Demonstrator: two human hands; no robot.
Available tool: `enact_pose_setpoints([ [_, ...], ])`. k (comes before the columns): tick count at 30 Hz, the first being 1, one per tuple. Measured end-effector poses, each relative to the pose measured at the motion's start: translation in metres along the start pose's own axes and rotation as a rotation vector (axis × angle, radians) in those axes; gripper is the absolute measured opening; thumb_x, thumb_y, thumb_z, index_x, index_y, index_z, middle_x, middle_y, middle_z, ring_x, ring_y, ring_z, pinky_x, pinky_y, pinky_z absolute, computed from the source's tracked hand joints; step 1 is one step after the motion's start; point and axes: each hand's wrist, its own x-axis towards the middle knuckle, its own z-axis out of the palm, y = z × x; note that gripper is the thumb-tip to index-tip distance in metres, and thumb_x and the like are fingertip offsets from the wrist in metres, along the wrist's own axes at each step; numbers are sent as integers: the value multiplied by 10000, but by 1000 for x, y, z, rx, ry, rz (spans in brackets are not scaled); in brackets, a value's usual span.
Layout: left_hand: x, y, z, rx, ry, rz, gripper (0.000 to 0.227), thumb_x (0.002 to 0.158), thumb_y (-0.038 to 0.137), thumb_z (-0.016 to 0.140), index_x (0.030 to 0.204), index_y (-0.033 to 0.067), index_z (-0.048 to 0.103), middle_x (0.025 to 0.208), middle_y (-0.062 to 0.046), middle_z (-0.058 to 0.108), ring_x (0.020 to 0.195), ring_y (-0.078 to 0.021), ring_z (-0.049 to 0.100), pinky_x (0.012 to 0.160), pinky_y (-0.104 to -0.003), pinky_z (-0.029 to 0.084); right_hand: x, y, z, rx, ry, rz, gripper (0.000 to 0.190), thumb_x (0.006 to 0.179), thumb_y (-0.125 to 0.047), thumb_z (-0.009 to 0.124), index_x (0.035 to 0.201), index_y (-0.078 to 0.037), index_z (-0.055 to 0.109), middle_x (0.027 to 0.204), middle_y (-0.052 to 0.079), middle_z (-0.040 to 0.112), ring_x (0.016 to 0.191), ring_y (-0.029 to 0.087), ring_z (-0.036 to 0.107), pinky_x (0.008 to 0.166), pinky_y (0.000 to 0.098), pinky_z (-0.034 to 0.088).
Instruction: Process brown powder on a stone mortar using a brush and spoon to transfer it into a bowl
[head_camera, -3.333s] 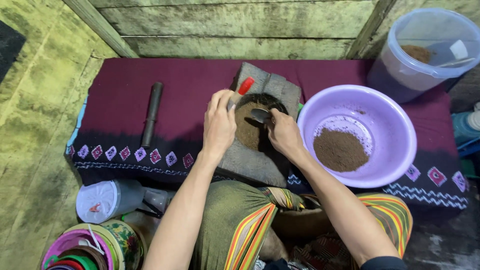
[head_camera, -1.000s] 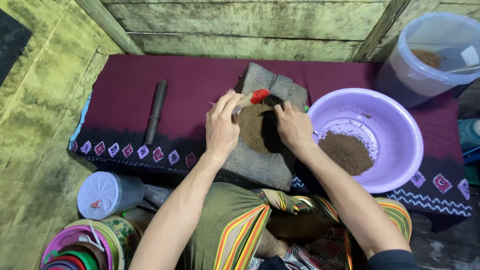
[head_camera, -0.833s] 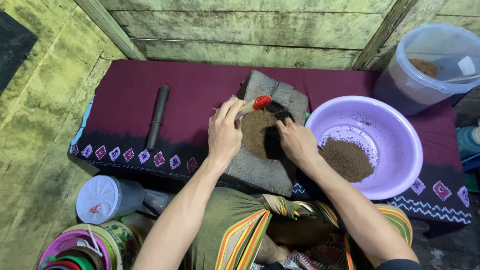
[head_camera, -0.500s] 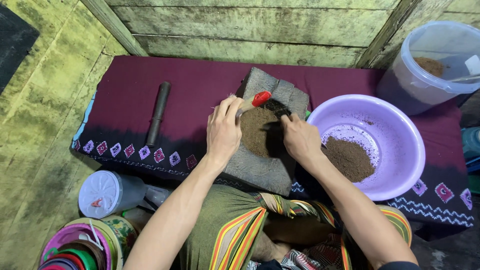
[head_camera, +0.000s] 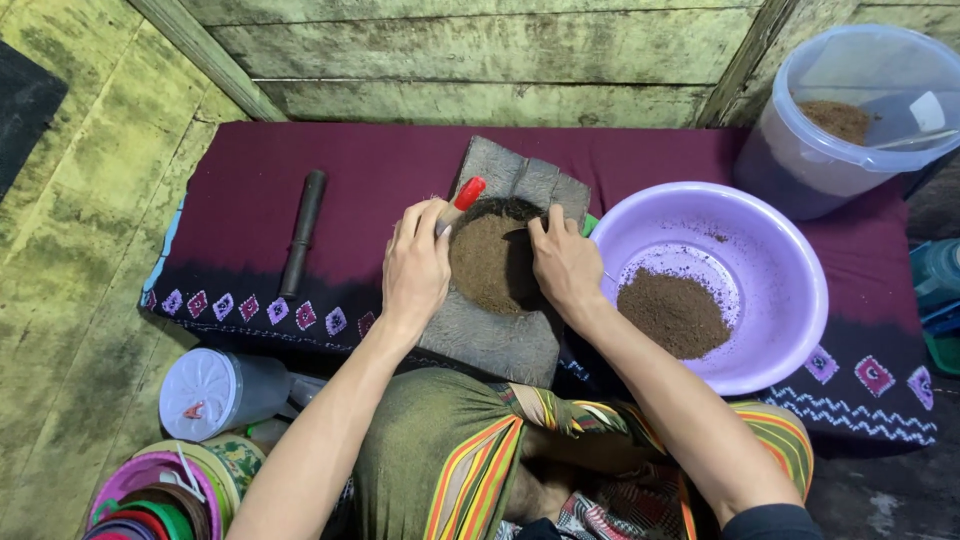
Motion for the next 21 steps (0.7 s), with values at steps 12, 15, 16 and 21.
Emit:
enact_pose_setpoints([
  [12, -1, 6, -10, -15, -23, 18, 281, 1035, 192, 529, 1312, 166, 566, 1272, -49, 575, 1128, -362, 624, 878, -575, 554, -19, 1, -21, 32, -56, -40, 170, 928, -189, 554, 991, -173, 712, 969, 37, 562, 758, 247, 716, 533, 394, 597],
  [15, 2, 0, 0, -109, -37, 10, 240, 1035, 86, 517, 1251, 105, 620, 1226, -97, 595, 1111, -383, 636, 872, -584, 560, -33, 1, -21, 17, -178, -112, 221, 905, -144, 536, 981, -184, 739, 967, 49, 584, 716, 265, 727, 529, 423, 597],
  [16, 4, 2, -4, -112, -30, 15, 240, 1035, 86, 517, 1251, 105, 620, 1226, -97, 595, 1111, -383, 636, 872, -584, 560, -34, 1, -25, 11, -171, -110, 221, 905, -144, 536, 981, -184, 739, 967, 49, 584, 716, 265, 727, 529, 423, 597],
  [21, 1, -3, 4, -20, -53, 11, 301, 1014, 120, 535, 1313, 153, 564, 1258, -57, 539, 1146, -352, 584, 862, -557, 549, -32, 1, -57, 247, -257, 24, 234, 940, -160, 509, 974, -175, 740, 974, 54, 588, 689, 364, 738, 593, 501, 604],
])
